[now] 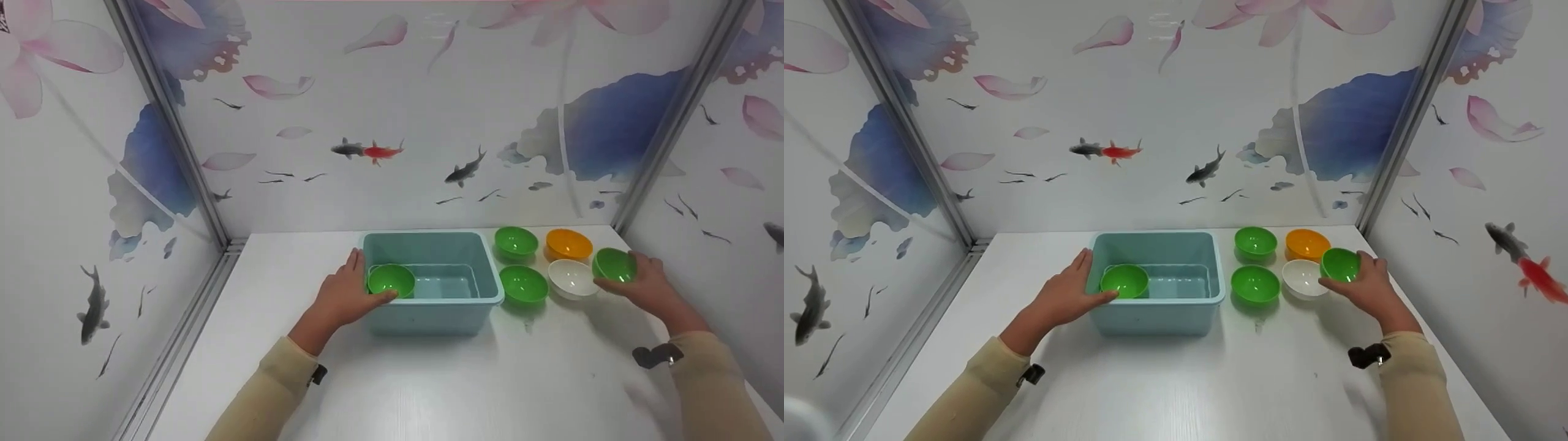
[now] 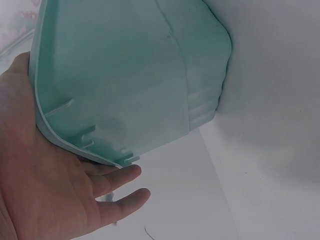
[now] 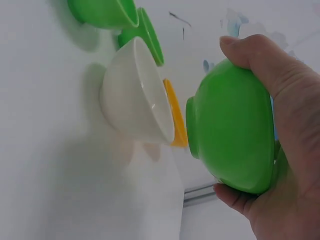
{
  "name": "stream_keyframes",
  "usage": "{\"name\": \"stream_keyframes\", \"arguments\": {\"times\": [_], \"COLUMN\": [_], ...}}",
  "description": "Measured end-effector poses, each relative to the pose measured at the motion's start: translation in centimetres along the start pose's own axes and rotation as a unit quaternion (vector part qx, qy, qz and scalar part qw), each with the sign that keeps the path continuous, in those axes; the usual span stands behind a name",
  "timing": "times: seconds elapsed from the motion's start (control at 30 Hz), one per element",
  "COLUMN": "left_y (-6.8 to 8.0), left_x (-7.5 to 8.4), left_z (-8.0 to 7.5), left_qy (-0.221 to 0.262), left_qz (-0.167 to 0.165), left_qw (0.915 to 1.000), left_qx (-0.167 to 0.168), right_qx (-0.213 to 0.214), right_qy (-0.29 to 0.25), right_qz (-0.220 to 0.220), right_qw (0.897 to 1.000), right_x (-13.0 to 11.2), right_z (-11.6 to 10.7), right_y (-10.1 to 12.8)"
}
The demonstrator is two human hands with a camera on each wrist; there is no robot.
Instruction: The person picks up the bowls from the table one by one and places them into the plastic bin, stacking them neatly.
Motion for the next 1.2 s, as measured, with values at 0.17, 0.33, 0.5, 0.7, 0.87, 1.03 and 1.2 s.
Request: {"name": "stream_keyframes", "arguments": {"times": [0.17,0.33,0.5,0.7,0.87,1.03,1.2], "left_y": [0.1,0.1,0.1,0.1,0.0,-0.1,-0.2], "left_x": [0.0,0.1,0.0,-0.1,-0.1,-0.2,-0.2], "left_z": [0.0,-0.1,-0.1,-0.2,-0.3,-0.1,0.0], "left_qy": [0.002,0.007,0.005,-0.003,-0.009,-0.008,-0.007], "left_qz": [0.001,0.001,0.003,0.005,0.014,0.013,0.009], "left_qw": [1.0,1.0,1.0,1.0,0.9999,0.9998,0.9999], "left_qx": [0.0,0.0,0.001,0.0,0.006,0.009,0.008], "right_qx": [0.006,0.012,0.019,0.001,-0.003,-0.02,-0.046], "right_qy": [-0.012,0.001,0.019,0.009,0.014,0.019,0.011], "right_qz": [-0.022,-0.059,-0.082,-0.101,-0.117,-0.124,-0.134], "right_qw": [1.0,0.998,0.996,0.995,0.993,0.992,0.99], "right_x": [-2.7,-5.9,-8.6,-10.3,-11.8,-13.8,-15.9], "right_z": [-0.1,0.0,0.0,0.3,0.4,0.7,1.3], "right_y": [-0.7,-1.4,-1.7,-2.2,-2.4,-2.4,-2.8]}}
Point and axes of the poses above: each hand's wrist, its own y-axis away from the middle knuckle, its own z-axis out of the palm, x = y × z, the point moved 3 cm from there along -y, towards the middle knuckle, and after that the axes turned 10 degrees about -x, right-handed, at the moved point
